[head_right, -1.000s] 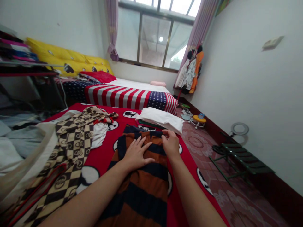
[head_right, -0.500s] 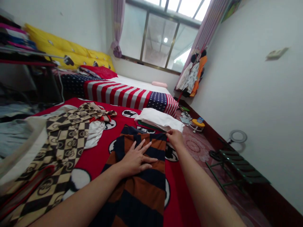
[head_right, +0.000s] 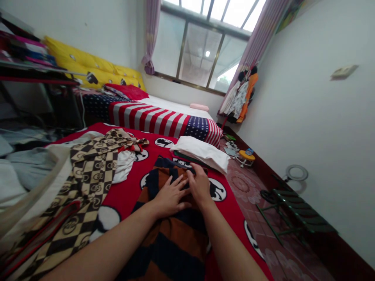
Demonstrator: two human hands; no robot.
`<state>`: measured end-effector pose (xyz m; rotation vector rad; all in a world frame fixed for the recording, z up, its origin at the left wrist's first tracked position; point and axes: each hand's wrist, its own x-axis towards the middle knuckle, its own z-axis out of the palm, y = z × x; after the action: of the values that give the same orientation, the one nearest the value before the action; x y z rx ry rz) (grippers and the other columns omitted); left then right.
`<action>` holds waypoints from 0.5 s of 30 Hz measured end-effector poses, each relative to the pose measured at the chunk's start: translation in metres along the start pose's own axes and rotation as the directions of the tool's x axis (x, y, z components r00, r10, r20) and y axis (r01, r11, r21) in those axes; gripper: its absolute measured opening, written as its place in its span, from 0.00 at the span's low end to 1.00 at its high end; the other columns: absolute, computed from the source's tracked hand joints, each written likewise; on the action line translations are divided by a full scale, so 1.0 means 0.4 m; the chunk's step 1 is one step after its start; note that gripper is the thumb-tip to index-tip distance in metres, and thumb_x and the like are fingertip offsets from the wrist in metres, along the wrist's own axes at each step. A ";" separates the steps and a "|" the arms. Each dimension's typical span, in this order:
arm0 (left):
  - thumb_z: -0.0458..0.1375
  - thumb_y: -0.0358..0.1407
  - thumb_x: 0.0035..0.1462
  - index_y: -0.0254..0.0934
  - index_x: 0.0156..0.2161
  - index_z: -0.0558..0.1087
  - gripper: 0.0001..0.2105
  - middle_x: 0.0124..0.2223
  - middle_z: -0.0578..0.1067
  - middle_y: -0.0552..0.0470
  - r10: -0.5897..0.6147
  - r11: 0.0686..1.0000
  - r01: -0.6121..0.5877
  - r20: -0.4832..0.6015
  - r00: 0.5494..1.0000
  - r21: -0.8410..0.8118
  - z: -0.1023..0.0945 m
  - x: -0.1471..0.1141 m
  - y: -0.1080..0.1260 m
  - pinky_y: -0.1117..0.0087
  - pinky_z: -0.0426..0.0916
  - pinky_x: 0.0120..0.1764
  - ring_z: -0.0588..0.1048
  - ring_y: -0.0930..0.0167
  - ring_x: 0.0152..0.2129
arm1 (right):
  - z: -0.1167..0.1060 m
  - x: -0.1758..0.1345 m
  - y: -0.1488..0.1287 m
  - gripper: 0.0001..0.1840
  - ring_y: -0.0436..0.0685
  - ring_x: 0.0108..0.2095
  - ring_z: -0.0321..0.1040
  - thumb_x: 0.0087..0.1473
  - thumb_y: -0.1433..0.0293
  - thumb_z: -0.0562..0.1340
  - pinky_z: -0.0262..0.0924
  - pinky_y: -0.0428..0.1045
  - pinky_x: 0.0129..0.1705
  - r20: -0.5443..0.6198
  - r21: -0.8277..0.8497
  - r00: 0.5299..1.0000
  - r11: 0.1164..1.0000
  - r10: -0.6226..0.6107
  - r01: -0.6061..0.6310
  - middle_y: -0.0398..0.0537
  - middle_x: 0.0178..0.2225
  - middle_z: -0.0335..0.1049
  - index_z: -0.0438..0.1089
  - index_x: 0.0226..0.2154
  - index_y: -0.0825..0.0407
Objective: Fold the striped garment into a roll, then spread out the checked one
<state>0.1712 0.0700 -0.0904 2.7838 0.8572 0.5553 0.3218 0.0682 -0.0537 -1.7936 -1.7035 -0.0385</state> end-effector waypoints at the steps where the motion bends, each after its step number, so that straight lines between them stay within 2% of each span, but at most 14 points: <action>1: 0.50 0.54 0.58 0.45 0.63 0.58 0.31 0.67 0.53 0.41 -0.021 1.000 0.021 -0.006 1.000 -0.001 0.002 0.000 0.002 0.43 0.44 0.60 0.49 0.56 0.64 | 0.010 -0.022 -0.006 0.23 0.52 0.55 0.62 0.61 0.63 0.49 0.54 0.46 0.57 0.055 0.084 0.998 0.996 -0.027 0.022 0.50 0.56 0.66 0.63 0.55 0.53; 3: 0.49 0.52 0.60 0.38 0.64 0.56 0.32 0.67 0.52 0.38 -0.062 0.998 0.062 -0.023 0.998 -0.006 0.003 0.001 0.003 0.49 0.45 0.62 0.50 0.58 0.64 | 0.030 -0.057 -0.001 0.25 0.54 0.59 0.57 0.63 0.61 0.46 0.48 0.52 0.61 0.167 0.122 0.986 0.993 -0.020 -0.001 0.51 0.59 0.62 0.62 0.57 0.54; 5: 0.48 0.50 0.61 0.39 0.63 0.59 0.29 0.67 0.53 0.40 -0.104 0.995 0.103 -0.037 0.994 -0.009 -0.002 0.001 -0.005 0.54 0.47 0.63 0.50 0.60 0.64 | 0.042 -0.076 0.015 0.26 0.58 0.64 0.48 0.63 0.60 0.46 0.39 0.62 0.64 0.231 -0.043 0.970 0.996 0.081 -0.073 0.49 0.62 0.56 0.60 0.58 0.52; 7: 0.45 0.51 0.62 0.42 0.61 0.62 0.26 0.66 0.55 0.43 -0.165 0.986 0.165 -0.033 0.986 0.001 -0.015 0.000 -0.027 0.56 0.47 0.63 0.51 0.61 0.64 | 0.046 -0.082 0.031 0.27 0.61 0.66 0.40 0.63 0.60 0.46 0.34 0.68 0.63 0.238 -0.219 0.955 0.968 0.179 -0.127 0.46 0.65 0.48 0.57 0.61 0.50; 10: 0.42 0.54 0.62 0.46 0.61 0.62 0.28 0.67 0.54 0.47 -0.298 0.953 0.298 -0.007 0.955 0.061 -0.046 -0.008 -0.086 0.51 0.44 0.63 0.49 0.60 0.64 | 0.042 -0.078 0.037 0.30 0.60 0.67 0.36 0.63 0.58 0.45 0.36 0.68 0.63 0.244 -0.333 0.937 0.929 0.250 -0.161 0.43 0.67 0.42 0.50 0.64 0.51; 13: 0.42 0.56 0.60 0.49 0.63 0.57 0.29 0.68 0.49 0.51 -0.411 0.909 0.406 0.037 0.911 0.100 -0.071 -0.021 -0.144 0.44 0.39 0.61 0.45 0.58 0.65 | 0.039 -0.075 0.030 0.31 0.59 0.67 0.34 0.63 0.56 0.44 0.35 0.67 0.63 0.252 -0.372 0.927 0.912 0.278 -0.173 0.42 0.67 0.39 0.48 0.65 0.50; 15: 0.41 0.56 0.61 0.49 0.64 0.55 0.30 0.68 0.48 0.52 -0.455 0.889 0.449 0.051 0.889 0.089 -0.078 -0.026 -0.163 0.41 0.38 0.60 0.43 0.58 0.65 | 0.040 -0.075 0.028 0.32 0.59 0.67 0.34 0.63 0.56 0.43 0.35 0.67 0.63 0.244 -0.388 0.924 0.903 0.295 -0.186 0.42 0.67 0.38 0.48 0.65 0.50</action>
<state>0.1176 0.1191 -0.0826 2.5102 1.4782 0.3454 0.3208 0.0497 -0.0843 -2.3809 -1.7432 0.0337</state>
